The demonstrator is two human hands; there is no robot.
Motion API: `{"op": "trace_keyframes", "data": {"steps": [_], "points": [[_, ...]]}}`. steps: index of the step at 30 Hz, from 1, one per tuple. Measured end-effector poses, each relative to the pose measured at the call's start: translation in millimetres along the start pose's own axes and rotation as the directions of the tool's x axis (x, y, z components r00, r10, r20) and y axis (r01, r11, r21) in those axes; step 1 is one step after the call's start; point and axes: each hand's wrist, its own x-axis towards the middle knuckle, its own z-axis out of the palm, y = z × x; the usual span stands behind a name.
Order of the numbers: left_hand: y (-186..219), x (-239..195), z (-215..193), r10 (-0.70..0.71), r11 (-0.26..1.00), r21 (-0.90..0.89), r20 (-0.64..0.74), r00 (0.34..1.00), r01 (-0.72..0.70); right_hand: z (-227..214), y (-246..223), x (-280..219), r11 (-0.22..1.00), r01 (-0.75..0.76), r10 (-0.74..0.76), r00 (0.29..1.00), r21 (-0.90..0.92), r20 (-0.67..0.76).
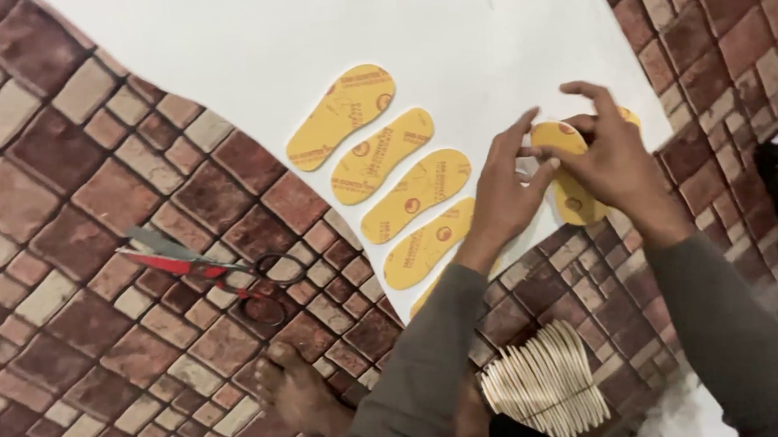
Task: The person cuts yellow insoles from a sheet using scissors. They then arrange the cut insoles on a white surface and proceed to cut the sheet along the edges of the insoles.
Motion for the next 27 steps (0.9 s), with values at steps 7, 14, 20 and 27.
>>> {"op": "trace_keyframes", "data": {"steps": [7,14,20,27], "points": [[34,3,-84,0.029,0.993,-0.112,-0.084,0.996,-0.039,13,-27,28,0.91,0.035,-0.158,0.951,0.414,0.267],[11,-1,-165,-0.052,0.975,-0.214,-0.495,0.868,-0.063,42,-79,69,0.986,-0.022,-0.089,0.771,0.166,0.631],[10,-6,-212,-0.045,0.996,-0.083,-0.776,0.629,-0.031,80,-106,112,0.873,0.146,-0.288,0.924,0.465,0.252],[-33,18,-233,0.39,0.882,0.468,-0.784,0.483,0.048,119,-125,146,0.581,0.744,-0.774,0.631,0.33,-0.059]]}}
